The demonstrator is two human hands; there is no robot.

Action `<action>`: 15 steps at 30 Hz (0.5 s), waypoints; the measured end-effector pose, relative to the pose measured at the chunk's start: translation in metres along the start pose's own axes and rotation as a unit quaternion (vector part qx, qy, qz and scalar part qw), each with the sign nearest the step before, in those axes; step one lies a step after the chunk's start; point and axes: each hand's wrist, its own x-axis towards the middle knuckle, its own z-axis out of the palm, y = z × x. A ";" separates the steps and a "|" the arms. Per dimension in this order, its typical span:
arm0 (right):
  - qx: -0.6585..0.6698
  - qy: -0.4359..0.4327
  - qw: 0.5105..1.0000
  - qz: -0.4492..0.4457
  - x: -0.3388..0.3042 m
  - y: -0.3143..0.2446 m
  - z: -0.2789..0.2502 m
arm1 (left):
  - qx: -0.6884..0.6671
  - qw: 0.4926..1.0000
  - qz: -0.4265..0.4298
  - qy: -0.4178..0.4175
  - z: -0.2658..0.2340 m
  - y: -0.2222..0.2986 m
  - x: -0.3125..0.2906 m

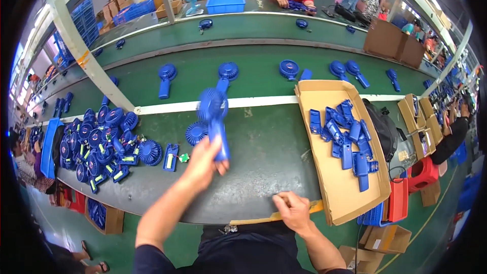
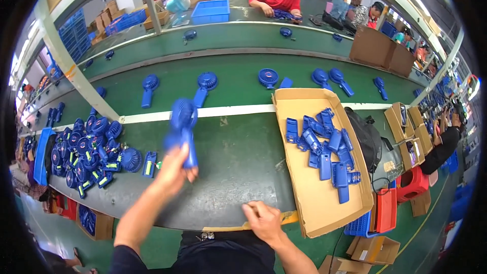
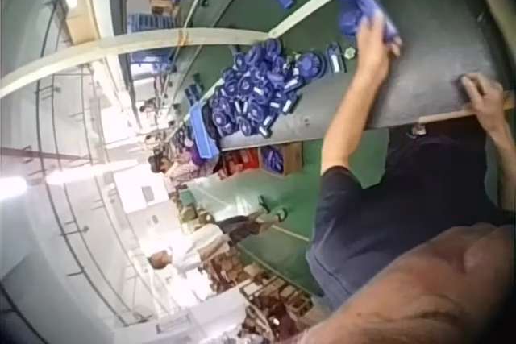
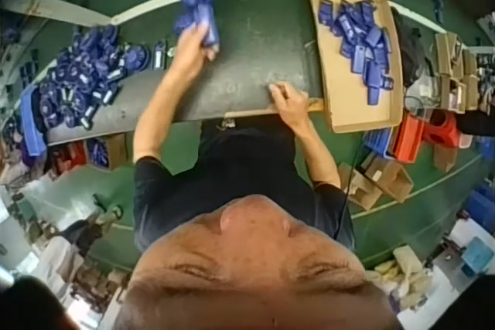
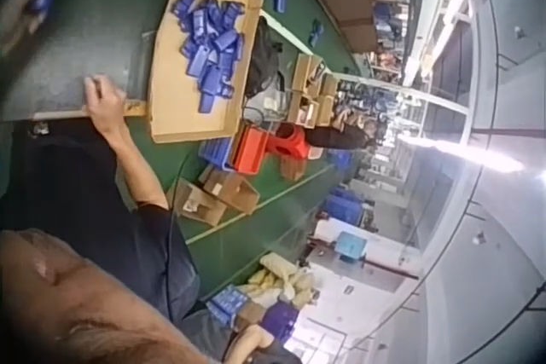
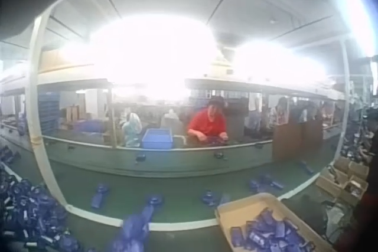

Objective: The person assembles handheld fans by seating the battery and circuit components into the handle base, snapping on casing covers from a box, and placing the assembled fans onto the conveyor belt.

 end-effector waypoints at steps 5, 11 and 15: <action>-0.043 0.035 0.998 -0.035 -0.001 0.024 0.000 | 0.246 0.954 0.078 0.153 -0.072 0.063 0.157; -0.134 0.061 0.975 -0.166 0.003 0.020 0.013 | 0.304 0.922 0.010 0.239 -0.168 0.056 0.256; -0.104 0.053 0.982 -0.146 -0.001 0.030 0.005 | 0.617 0.709 0.067 0.336 -0.156 0.056 0.282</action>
